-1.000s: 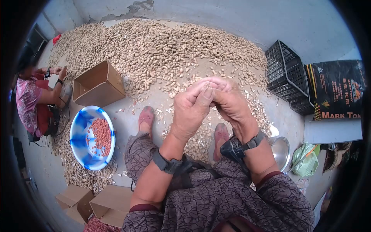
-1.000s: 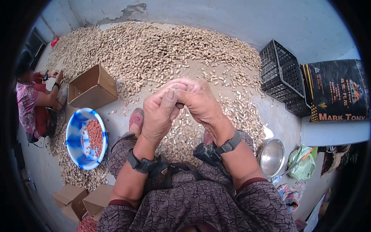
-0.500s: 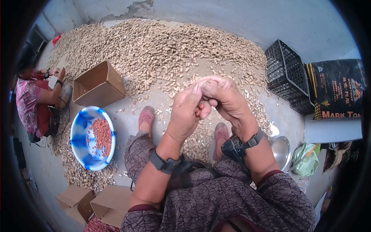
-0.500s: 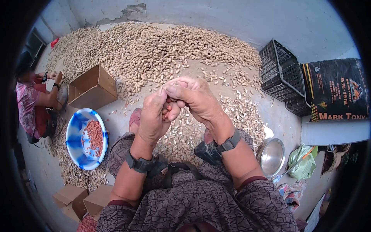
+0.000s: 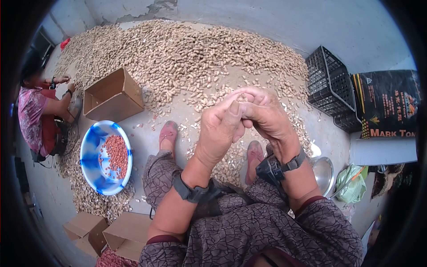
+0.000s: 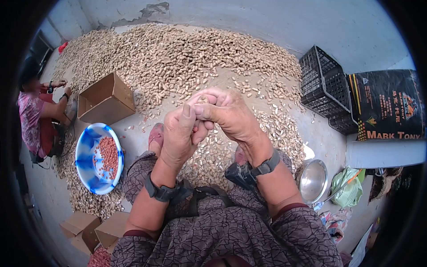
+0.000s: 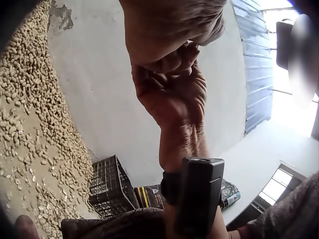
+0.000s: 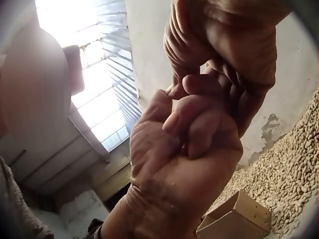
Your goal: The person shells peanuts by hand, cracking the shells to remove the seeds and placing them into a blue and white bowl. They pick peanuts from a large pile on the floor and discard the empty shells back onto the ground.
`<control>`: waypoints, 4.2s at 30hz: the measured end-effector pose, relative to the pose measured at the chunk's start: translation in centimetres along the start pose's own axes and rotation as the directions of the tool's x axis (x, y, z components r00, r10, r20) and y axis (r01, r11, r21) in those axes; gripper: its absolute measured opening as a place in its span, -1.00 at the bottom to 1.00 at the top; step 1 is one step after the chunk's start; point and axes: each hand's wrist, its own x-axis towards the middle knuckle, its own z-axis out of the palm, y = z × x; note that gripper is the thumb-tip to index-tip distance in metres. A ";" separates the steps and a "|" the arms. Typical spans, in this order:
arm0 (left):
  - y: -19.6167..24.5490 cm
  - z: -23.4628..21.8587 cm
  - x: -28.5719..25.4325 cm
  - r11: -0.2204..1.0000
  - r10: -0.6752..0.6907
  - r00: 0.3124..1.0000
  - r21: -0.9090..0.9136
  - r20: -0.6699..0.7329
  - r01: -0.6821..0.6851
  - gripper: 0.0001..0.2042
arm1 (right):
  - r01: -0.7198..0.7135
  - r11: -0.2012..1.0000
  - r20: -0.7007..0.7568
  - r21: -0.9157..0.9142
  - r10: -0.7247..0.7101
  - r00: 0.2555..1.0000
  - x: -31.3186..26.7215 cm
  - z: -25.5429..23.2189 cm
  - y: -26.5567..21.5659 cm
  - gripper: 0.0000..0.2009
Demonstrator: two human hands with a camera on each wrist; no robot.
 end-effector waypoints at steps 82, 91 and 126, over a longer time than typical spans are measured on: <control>-3.1 -0.7 1.0 0.887 0.210 0.952 0.452 -0.222 -0.090 -0.72 | -0.136 0.988 -0.291 -0.066 0.111 0.950 0.5 -0.4 1.8 -0.84; -2.3 -0.3 1.5 0.937 0.196 0.945 0.335 -0.262 -0.101 -0.73 | -0.109 0.992 -0.277 -0.070 0.085 0.957 0.1 0.1 1.3 -0.82; -2.2 -0.7 1.7 0.988 0.095 0.969 -0.097 -0.230 -0.120 -0.74 | 0.169 0.910 -0.391 -0.378 -0.322 0.862 0.3 1.7 1.5 -0.91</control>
